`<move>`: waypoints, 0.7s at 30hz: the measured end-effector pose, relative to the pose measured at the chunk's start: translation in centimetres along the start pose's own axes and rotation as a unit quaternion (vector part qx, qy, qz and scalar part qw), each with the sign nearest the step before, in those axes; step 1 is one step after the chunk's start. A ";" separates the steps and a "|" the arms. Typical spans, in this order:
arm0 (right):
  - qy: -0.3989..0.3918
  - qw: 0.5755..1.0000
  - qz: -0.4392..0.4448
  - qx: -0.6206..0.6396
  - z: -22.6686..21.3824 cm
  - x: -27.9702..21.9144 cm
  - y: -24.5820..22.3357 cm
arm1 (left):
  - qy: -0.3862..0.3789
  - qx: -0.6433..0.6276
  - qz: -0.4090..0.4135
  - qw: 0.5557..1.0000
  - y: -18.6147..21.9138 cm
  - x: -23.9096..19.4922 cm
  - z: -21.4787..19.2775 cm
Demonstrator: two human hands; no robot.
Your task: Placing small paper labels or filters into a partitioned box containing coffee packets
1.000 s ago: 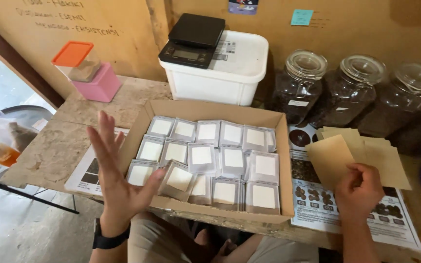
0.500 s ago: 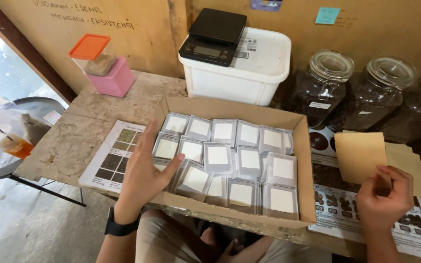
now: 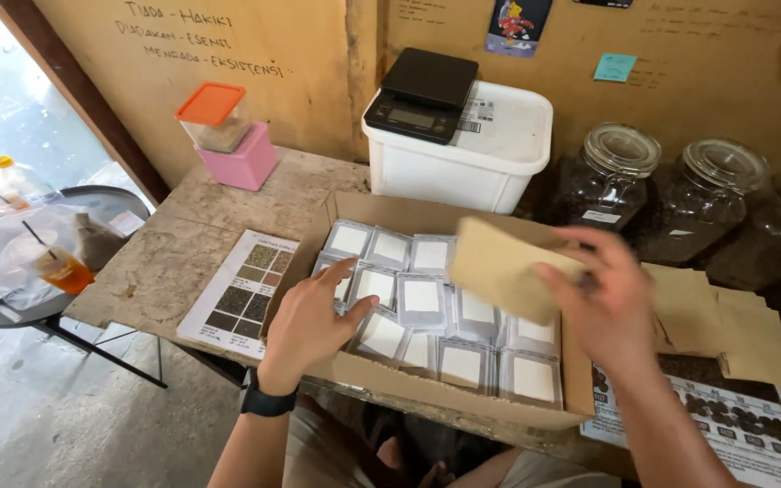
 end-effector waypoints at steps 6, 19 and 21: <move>-0.180 0.959 0.108 0.191 7.6 3.2 -0.5 | 0.005 -0.104 0.086 0.991 0.3 -0.7 -1.1; -0.237 0.870 0.323 0.288 11.9 0.6 6.4 | 0.093 -0.088 0.033 0.991 -2.1 0.2 1.1; -0.233 0.880 0.311 0.274 12.0 0.6 6.8 | 0.088 -0.062 0.027 0.994 -2.1 0.4 1.4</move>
Point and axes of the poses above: each hand's wrist, its own x-axis towards the middle knuckle, its own z-axis out of the palm, y = z × x, the point moved 2 cm from there along x, towards the middle knuckle, and after that the axes turned 5 degrees about x, right-handed, at the moved point
